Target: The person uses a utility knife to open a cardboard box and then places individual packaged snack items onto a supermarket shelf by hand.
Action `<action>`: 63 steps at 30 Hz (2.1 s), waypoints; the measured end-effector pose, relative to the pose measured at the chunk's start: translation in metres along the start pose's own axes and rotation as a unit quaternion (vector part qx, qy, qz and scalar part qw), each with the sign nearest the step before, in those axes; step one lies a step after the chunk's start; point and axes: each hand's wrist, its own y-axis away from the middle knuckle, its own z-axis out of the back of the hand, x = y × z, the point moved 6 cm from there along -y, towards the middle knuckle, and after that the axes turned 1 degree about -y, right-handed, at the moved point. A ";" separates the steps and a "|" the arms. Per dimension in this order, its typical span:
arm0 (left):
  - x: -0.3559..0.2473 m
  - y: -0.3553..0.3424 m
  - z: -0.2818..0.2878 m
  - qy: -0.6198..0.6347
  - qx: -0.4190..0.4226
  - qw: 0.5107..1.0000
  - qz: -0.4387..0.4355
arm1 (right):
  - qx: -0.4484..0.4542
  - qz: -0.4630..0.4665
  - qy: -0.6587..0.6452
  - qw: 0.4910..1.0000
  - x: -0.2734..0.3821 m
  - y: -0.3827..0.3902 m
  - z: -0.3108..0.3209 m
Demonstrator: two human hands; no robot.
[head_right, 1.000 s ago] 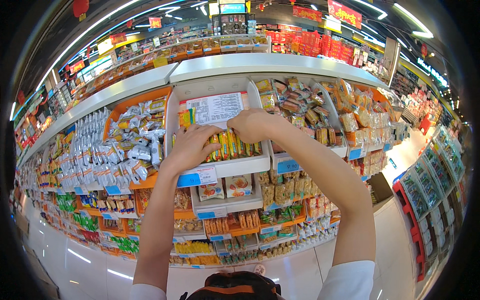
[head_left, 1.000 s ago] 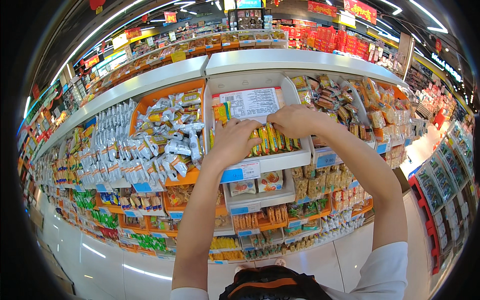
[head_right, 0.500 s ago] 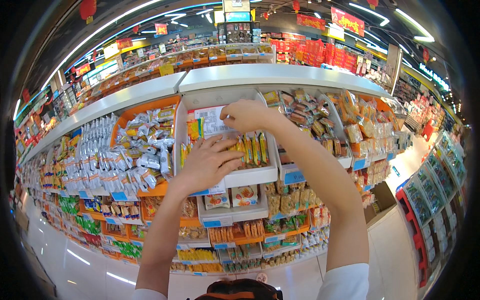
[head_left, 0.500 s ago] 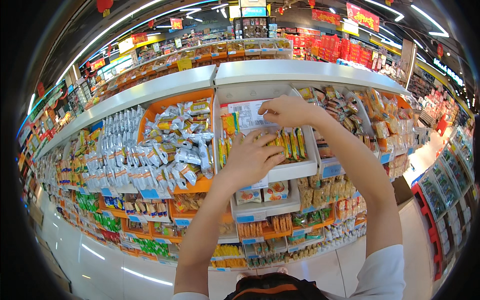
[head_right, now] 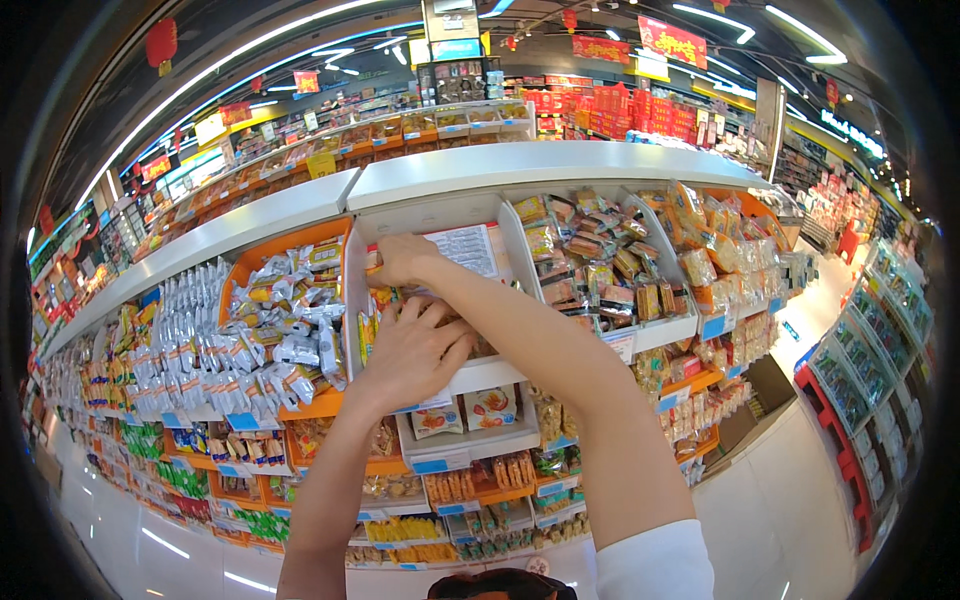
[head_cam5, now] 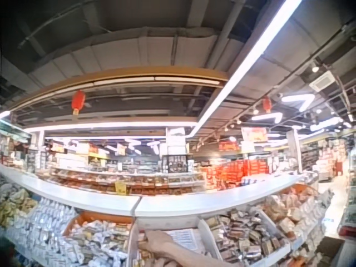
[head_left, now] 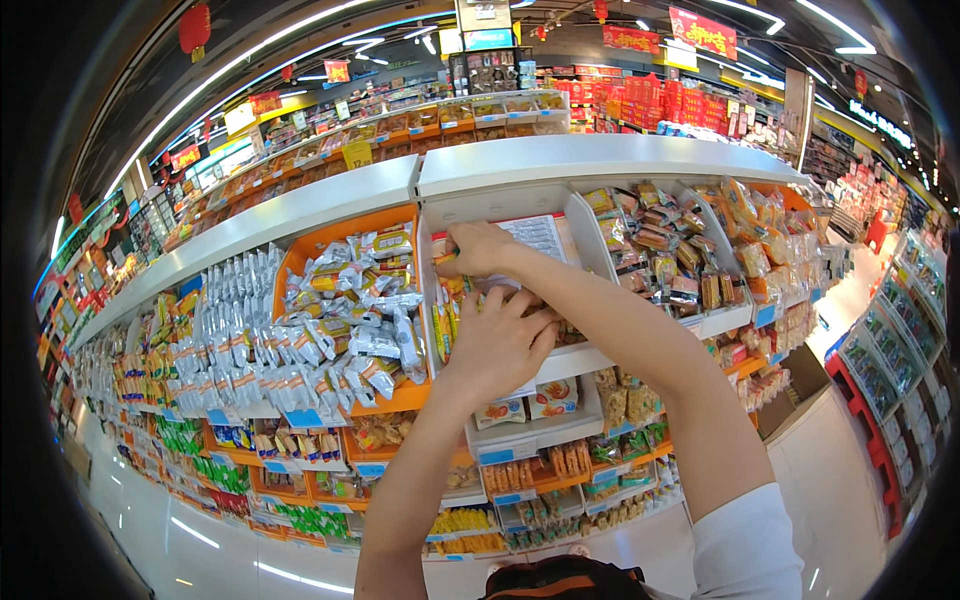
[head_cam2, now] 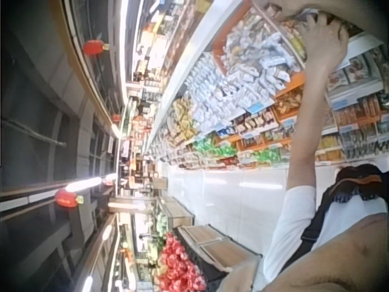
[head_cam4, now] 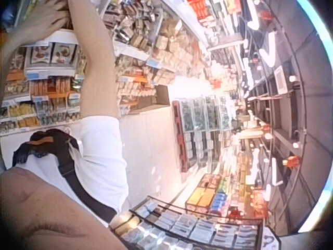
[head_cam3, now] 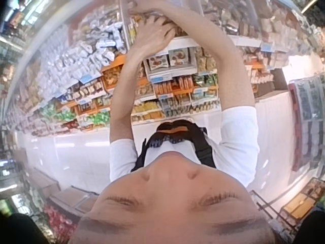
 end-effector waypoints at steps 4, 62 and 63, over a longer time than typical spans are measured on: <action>0.000 -0.011 -0.003 0.003 0.018 1.000 -0.009 | -0.073 -0.011 -0.051 0.996 -0.028 -0.002 0.032; -0.047 0.310 0.025 0.427 0.087 0.863 0.257 | 0.118 -0.001 -0.421 0.900 0.013 0.009 -0.002; -0.048 0.337 0.017 0.465 0.112 0.819 0.317 | 0.103 0.011 -0.448 0.888 0.005 0.013 -0.003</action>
